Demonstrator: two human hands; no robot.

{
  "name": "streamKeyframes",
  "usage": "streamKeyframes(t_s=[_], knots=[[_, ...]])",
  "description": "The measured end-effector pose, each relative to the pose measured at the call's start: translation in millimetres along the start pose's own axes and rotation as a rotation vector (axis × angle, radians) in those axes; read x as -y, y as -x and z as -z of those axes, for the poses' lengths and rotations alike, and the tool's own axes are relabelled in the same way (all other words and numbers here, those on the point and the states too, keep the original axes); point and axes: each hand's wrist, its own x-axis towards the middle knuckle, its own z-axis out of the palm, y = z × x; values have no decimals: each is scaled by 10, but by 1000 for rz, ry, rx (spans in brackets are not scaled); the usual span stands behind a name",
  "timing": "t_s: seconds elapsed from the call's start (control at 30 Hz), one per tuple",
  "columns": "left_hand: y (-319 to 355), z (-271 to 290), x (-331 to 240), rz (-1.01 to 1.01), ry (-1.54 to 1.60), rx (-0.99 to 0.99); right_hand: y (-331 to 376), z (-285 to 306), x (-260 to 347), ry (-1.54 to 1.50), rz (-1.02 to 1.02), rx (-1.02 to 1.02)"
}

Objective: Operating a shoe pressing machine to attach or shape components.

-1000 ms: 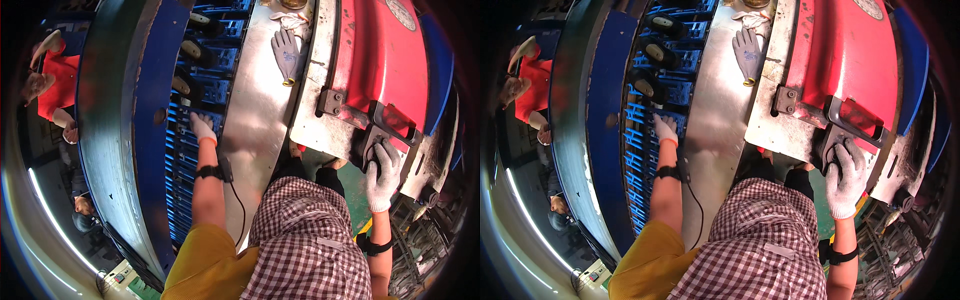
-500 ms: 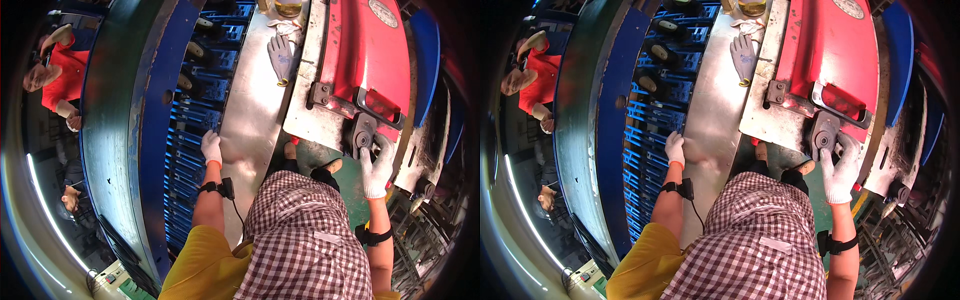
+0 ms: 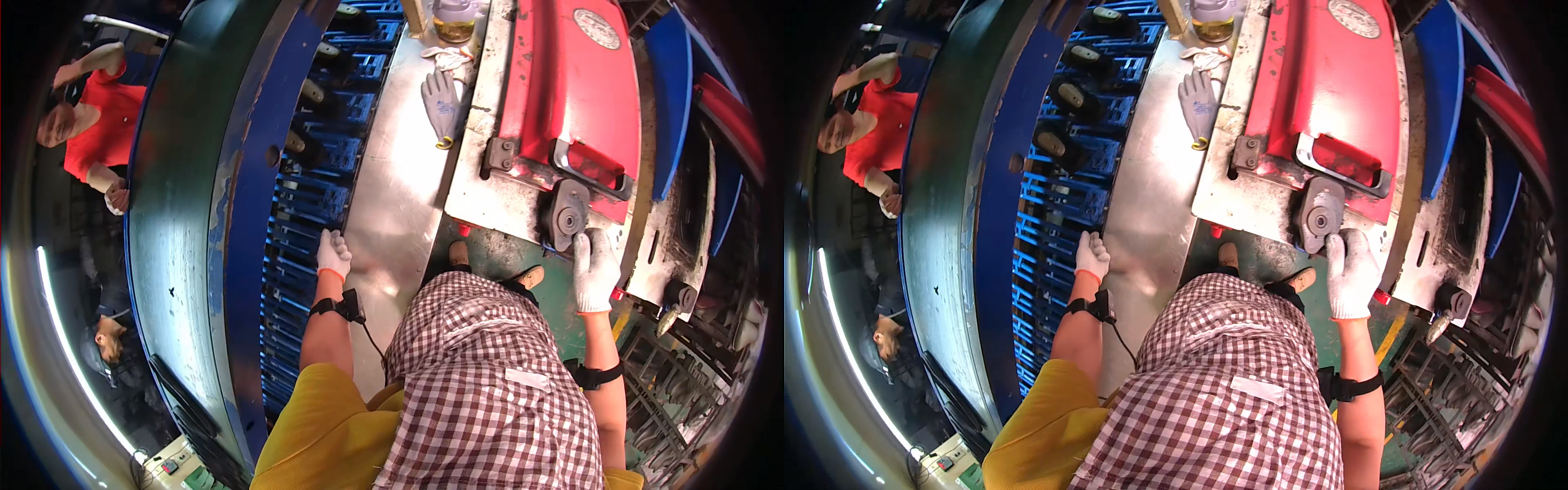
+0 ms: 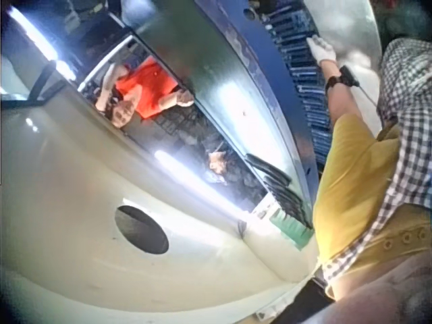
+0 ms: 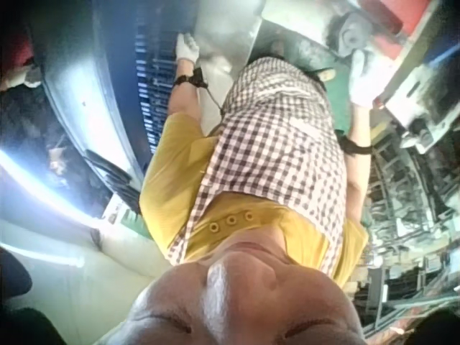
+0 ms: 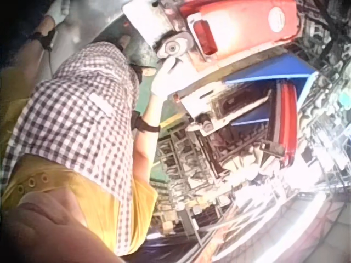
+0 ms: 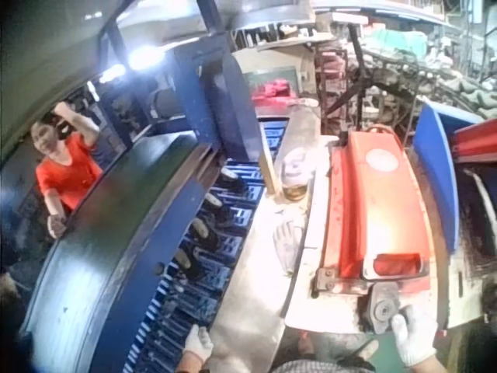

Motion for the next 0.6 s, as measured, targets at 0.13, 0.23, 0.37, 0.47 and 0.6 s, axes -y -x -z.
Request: streamKeyframes(t_s=[0.13, 0.23, 0.37, 0.47, 0.6], knots=[[-2, -15, 51, -18, -44, 55, -9, 16, 1, -37, -10, -11], [-33, 9, 54, -31, -53, 36, -8, 7, -14, -14, 5, -25], [-120, 87, 72, -18, -14, 54, -3, -11, -30, -4, 52, -74], [-173, 106, 108, -56, 30, 39, -5, -8, -35, -22, 73, -92], [-30, 19, 146, -186, 26, -79, -3, 1, -30, -7, 77, -88]])
